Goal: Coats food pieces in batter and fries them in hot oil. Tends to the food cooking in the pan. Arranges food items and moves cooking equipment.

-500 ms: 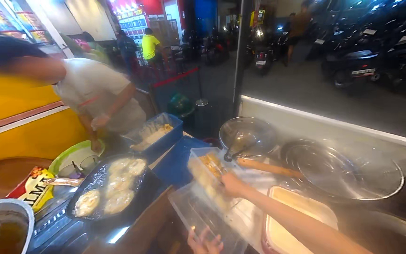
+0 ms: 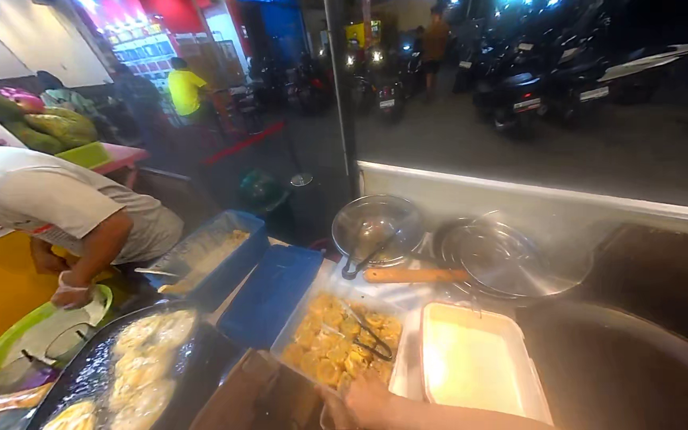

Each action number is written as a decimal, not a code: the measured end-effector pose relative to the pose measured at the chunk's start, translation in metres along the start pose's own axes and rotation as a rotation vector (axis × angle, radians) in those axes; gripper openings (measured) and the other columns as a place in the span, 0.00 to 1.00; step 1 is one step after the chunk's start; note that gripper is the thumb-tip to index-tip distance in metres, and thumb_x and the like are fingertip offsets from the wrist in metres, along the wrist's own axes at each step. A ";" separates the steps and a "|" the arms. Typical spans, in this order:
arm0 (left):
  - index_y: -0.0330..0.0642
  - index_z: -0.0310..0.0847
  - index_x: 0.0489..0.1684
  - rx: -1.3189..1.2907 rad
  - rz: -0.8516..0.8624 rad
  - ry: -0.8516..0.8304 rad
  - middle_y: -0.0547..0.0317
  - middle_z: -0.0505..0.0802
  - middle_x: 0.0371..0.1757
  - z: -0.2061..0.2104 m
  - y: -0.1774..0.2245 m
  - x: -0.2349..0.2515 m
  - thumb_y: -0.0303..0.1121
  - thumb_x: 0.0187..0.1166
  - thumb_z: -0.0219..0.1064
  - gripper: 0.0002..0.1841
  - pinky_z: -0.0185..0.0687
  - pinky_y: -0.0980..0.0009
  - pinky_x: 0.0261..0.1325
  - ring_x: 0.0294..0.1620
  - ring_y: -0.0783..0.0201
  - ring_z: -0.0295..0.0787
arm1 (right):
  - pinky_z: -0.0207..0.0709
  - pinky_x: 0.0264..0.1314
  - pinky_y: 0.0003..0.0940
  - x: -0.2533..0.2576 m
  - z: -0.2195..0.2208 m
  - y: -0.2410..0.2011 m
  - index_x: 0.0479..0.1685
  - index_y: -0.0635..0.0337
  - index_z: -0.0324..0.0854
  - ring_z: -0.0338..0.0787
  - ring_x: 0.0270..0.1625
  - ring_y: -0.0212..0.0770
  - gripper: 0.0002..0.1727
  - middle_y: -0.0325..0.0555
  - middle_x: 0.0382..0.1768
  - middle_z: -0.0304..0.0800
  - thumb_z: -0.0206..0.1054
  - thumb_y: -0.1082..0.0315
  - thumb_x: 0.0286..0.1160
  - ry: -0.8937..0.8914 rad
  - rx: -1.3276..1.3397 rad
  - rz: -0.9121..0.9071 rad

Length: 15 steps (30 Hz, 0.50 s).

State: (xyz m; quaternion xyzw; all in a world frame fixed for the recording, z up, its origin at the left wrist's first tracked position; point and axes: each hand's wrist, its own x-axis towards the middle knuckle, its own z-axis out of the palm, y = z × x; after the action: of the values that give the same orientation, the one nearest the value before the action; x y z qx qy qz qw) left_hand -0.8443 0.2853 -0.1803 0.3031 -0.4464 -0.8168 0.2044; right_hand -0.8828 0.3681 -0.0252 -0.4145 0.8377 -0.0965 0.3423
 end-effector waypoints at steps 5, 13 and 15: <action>0.45 0.52 0.90 -0.145 -0.096 -0.030 0.47 0.75 0.81 0.000 -0.011 0.006 0.65 0.90 0.26 0.40 0.75 0.53 0.74 0.77 0.56 0.75 | 0.76 0.64 0.74 -0.001 -0.010 0.015 0.56 0.70 0.86 0.87 0.65 0.72 0.18 0.70 0.58 0.90 0.59 0.64 0.87 -0.096 -0.024 0.108; 0.48 0.40 0.97 0.156 -0.301 0.210 0.42 0.52 0.95 0.022 0.025 0.002 0.65 0.90 0.30 0.41 0.52 0.37 0.87 0.93 0.41 0.49 | 0.68 0.76 0.74 0.018 -0.059 0.076 0.91 0.66 0.54 0.70 0.81 0.78 0.52 0.78 0.82 0.64 0.77 0.78 0.59 0.216 0.054 0.464; 0.51 0.37 0.97 0.196 -0.268 0.275 0.41 0.54 0.94 0.029 0.035 -0.003 0.64 0.91 0.34 0.39 0.56 0.33 0.83 0.91 0.38 0.52 | 0.66 0.78 0.74 0.020 -0.059 0.080 0.91 0.67 0.52 0.71 0.80 0.79 0.54 0.80 0.81 0.65 0.78 0.81 0.56 0.200 0.017 0.466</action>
State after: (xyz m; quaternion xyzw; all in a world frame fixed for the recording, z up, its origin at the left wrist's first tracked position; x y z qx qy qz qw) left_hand -0.8598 0.2864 -0.1371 0.4868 -0.4472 -0.7403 0.1224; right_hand -0.9795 0.3969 -0.0265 -0.1957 0.9395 -0.0628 0.2741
